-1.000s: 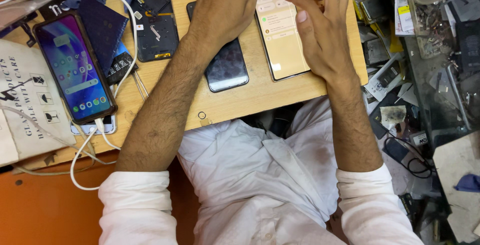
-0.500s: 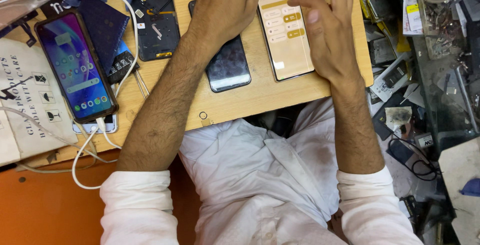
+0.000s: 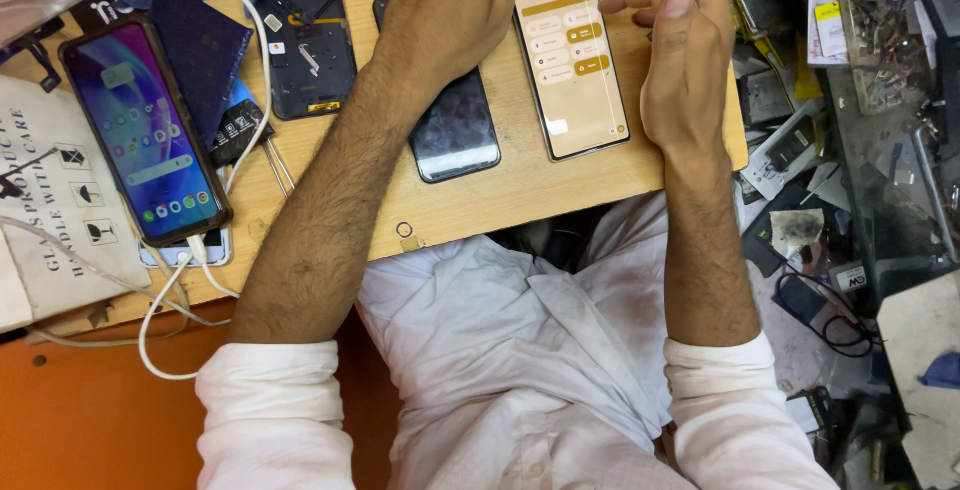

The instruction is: The person tests a smartphone by navigating its touchscreen menus, then sets it aside. They pick up another smartphone, remove the back cover, and use a plastic pry tool to detach the battery. The battery is removed and inspected.

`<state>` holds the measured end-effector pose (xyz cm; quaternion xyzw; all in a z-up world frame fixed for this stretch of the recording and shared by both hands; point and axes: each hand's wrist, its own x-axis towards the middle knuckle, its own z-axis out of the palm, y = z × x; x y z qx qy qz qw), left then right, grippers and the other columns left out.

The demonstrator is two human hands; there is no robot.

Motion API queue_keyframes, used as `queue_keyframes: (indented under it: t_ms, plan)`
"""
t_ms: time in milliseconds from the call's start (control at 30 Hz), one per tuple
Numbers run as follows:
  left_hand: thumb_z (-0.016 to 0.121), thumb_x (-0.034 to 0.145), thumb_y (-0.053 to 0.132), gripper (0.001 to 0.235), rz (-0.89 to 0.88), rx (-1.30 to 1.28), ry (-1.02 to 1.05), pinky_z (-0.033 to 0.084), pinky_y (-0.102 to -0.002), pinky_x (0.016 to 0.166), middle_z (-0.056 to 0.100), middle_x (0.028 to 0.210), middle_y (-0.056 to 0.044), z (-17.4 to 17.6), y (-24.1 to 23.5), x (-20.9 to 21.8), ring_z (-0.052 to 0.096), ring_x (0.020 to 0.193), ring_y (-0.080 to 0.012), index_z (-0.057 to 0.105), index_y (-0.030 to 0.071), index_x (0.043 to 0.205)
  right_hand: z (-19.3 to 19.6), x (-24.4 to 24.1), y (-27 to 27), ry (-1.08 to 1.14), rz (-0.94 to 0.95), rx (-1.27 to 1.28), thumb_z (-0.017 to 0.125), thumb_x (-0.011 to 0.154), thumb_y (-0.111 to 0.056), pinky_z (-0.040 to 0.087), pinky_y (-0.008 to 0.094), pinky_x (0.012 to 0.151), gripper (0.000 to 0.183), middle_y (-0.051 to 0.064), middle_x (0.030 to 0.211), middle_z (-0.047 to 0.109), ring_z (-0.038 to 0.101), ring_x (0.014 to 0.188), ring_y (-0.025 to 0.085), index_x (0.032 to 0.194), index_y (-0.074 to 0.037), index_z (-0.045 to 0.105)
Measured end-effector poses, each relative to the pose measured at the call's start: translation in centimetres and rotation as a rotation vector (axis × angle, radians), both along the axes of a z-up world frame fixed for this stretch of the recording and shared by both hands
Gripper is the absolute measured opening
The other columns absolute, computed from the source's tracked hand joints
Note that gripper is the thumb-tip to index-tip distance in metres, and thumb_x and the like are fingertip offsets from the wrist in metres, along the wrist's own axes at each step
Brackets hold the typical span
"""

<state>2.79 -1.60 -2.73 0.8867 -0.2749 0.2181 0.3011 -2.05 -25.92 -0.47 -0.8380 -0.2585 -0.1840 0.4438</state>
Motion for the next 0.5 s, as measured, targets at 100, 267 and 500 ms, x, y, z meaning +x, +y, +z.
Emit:
queue_keyframes:
  t_ms: [100, 267, 500]
  plan:
    - [0.062, 0.096, 0.005, 0.016, -0.016, -0.023, 0.021, 0.051, -0.049, 0.084, 0.073, 0.097, -0.013, 0.0, 0.1, 0.0, 0.069, 0.092, -0.0327, 0.074, 0.006, 0.107, 0.0, 0.1, -0.7, -0.055, -0.017, 0.010, 0.030, 0.119, -0.040, 0.051, 0.038, 0.094, 0.069, 0.008, 0.129, 0.058, 0.055, 0.115, 0.021, 0.096, 0.000, 0.081]
    - [0.063, 0.098, 0.006, 0.015, -0.010, -0.004, 0.010, 0.051, -0.050, 0.083, 0.073, 0.096, -0.014, 0.1, 0.2, -0.1, 0.069, 0.092, -0.0335, 0.074, 0.005, 0.107, 0.7, -0.5, -1.5, -0.092, 0.092, 0.107, 0.047, 0.114, -0.032, 0.054, 0.036, 0.095, 0.056, 0.010, 0.129, 0.062, 0.053, 0.119, 0.022, 0.080, -0.001, 0.079]
    - [0.061, 0.097, 0.003, 0.017, -0.020, 0.016, 0.017, 0.051, -0.049, 0.084, 0.072, 0.095, -0.014, 0.1, 0.2, -0.3, 0.069, 0.091, -0.0321, 0.073, 0.004, 0.108, 0.5, -2.2, -2.3, -0.016, 0.148, 0.024, 0.054, 0.094, -0.019, 0.053, 0.039, 0.099, 0.034, 0.010, 0.127, 0.069, 0.056, 0.121, 0.024, 0.073, -0.007, 0.078]
